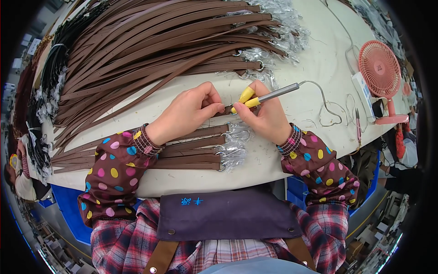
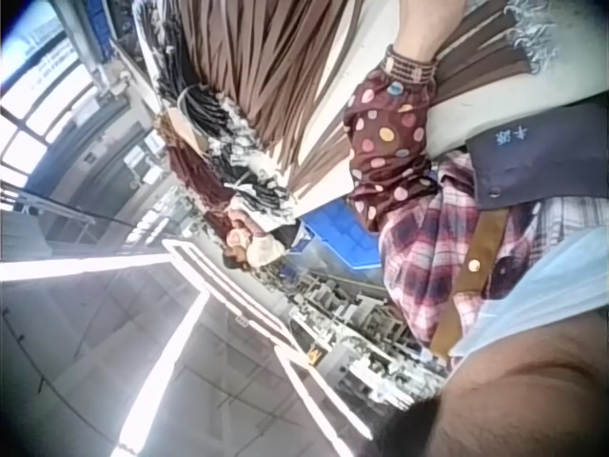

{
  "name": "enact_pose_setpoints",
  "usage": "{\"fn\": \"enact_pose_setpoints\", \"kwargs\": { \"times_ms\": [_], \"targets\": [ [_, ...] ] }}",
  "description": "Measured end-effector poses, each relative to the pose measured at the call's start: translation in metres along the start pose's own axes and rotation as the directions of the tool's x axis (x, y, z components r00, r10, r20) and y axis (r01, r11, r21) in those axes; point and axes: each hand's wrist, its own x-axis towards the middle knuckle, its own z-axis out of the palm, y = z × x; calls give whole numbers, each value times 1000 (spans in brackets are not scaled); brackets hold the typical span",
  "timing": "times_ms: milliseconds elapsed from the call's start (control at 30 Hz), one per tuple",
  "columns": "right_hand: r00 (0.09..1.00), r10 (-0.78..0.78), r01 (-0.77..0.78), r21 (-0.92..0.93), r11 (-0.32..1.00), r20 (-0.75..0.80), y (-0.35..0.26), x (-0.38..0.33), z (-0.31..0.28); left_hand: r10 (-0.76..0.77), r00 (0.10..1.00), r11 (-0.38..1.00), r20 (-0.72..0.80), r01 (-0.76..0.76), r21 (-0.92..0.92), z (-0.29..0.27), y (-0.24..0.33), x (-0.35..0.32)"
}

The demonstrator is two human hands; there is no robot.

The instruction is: Applying adhesive or edge-finishing to the hardware connections of leather straps using a precision tool.

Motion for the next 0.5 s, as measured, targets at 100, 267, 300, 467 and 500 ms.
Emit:
{"fn": "enact_pose_setpoints", "kwargs": {
  "times_ms": [100, 267, 300, 467, 500],
  "targets": [
    [1000, 2, -2, 2, 1000, 1, 1, 0, 0, -19, 1000, 1000, 7, 19, 19, 0, 3, 0],
    [1000, 15, -15, -13, 1000, 8, 1, 0, 1, -9, 1000, 1000, 11, 9, -22, 0, 0, 0],
    [1000, 12, -12, -22, 1000, 7, 1, 0, 1, -9, 1000, 1000, 11, 9, -22, 0, 0, 0],
    [1000, 7, -7, -33, 999, 8, 3, 1, 2, -11, 1000, 1000, 16, 12, -25, 0, -1, 0],
    [1000, 14, -13, -22, 1000, 8, 3, 0, 2, -10, 1000, 1000, 16, 11, -22, 0, 0, 0]
  ]
}}
